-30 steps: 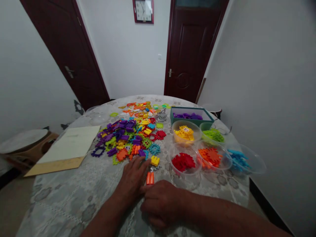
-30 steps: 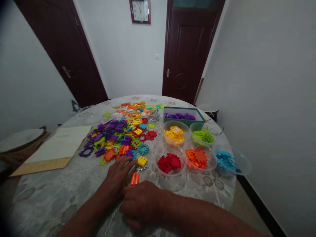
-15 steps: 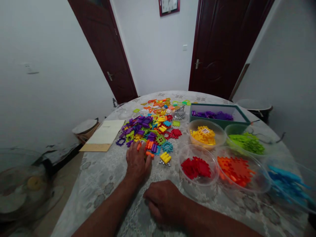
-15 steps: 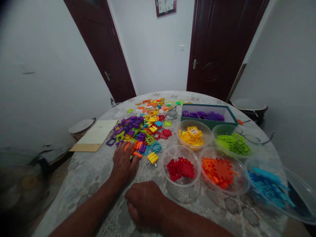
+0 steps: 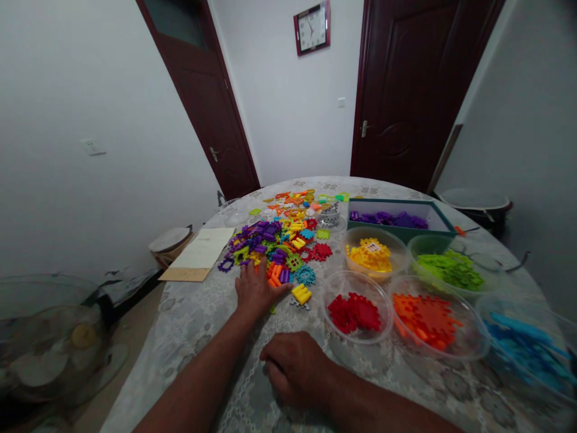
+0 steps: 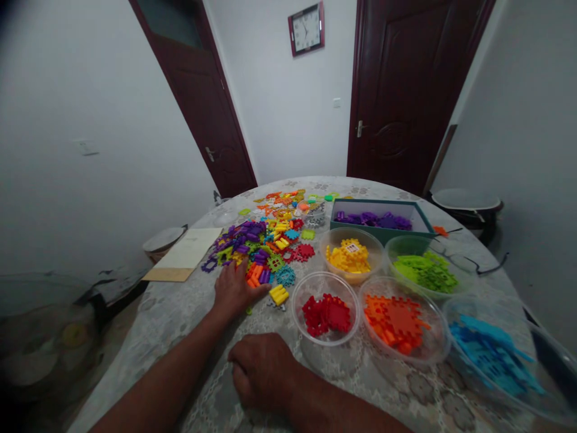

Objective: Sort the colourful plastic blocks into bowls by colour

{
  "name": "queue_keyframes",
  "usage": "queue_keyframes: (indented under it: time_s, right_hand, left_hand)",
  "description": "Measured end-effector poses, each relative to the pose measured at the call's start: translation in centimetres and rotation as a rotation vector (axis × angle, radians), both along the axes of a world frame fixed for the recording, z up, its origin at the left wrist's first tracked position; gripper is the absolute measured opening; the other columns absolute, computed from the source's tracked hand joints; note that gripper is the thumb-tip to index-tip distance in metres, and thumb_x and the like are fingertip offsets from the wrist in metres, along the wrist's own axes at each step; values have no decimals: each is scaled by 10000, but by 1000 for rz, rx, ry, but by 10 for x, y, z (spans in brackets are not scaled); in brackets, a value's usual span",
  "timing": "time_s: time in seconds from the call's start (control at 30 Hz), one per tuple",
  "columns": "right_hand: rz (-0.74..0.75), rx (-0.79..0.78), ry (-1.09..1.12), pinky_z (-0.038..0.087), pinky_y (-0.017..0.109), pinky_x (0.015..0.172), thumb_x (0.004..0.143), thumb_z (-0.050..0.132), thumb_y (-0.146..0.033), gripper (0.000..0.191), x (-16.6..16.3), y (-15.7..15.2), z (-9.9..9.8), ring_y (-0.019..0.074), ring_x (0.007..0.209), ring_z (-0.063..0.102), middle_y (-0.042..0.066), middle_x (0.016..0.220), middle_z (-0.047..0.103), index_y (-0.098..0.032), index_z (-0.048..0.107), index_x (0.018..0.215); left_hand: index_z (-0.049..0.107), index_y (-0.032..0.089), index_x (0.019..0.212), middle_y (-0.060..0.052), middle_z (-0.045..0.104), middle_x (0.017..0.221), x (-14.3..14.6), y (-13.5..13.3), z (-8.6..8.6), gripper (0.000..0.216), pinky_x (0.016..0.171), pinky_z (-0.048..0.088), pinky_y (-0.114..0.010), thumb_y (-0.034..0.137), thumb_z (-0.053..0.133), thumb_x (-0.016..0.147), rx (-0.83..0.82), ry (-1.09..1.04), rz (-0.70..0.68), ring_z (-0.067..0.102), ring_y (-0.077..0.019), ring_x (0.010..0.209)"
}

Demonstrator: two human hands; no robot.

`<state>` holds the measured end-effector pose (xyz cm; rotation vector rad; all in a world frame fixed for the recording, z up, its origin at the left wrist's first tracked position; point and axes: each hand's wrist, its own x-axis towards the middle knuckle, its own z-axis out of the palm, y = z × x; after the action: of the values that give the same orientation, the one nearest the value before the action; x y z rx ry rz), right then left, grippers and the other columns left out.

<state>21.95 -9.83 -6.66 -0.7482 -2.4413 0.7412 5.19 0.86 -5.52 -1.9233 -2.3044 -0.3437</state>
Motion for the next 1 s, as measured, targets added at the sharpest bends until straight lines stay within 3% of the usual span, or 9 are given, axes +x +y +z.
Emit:
queue_keyframes:
  time_s: [0.1, 0.27, 0.5, 0.73, 1.0]
  right_hand:
    - [2, 12, 13, 512, 279, 790, 850, 590, -194, 240, 0, 1, 0, 210, 895, 727, 59, 992, 782, -199, 731, 1044]
    - [-10, 4, 30, 527, 283, 808, 859, 588, -200, 271, 0, 2, -1, 218, 919, 739, 67, 1014, 790, -187, 743, 1081]
    - [-32, 9, 35, 543, 288, 818, 857, 585, -186, 284, -1, 1, 0, 220, 915, 748, 72, 1011, 797, -175, 753, 1086]
    - [-39, 12, 66, 545, 281, 822, 850, 595, -178, 303, -1, -1, -2, 207, 890, 751, 64, 1003, 802, -183, 759, 1105]
    - [-46, 16, 86, 540, 281, 827, 857, 587, -180, 291, 0, -1, -5, 208, 906, 748, 62, 1002, 796, -188, 750, 1098]
  left_hand:
    - [478, 176, 1562, -249, 460, 1572, 8, 6, 6, 1119, 1158, 328, -584, 857, 692, 700, 1, 4, -4, 386, -452, 1461]
    - [592, 230, 1461, -181, 555, 1449, 19, 10, 12, 878, 1097, 395, -521, 770, 681, 775, 49, -14, -16, 478, -409, 1338]
    - [665, 306, 1371, -149, 575, 1411, 32, 12, 22, 618, 1015, 449, -523, 644, 649, 853, -12, -53, -5, 486, -406, 1292]
    - [686, 317, 1353, -141, 605, 1373, 25, 16, 28, 512, 973, 488, -530, 594, 565, 940, -31, -43, -24, 503, -387, 1268]
    - [724, 300, 1290, -152, 557, 1390, 23, 17, 32, 485, 959, 520, -497, 560, 673, 883, -45, -35, -37, 515, -388, 1270]
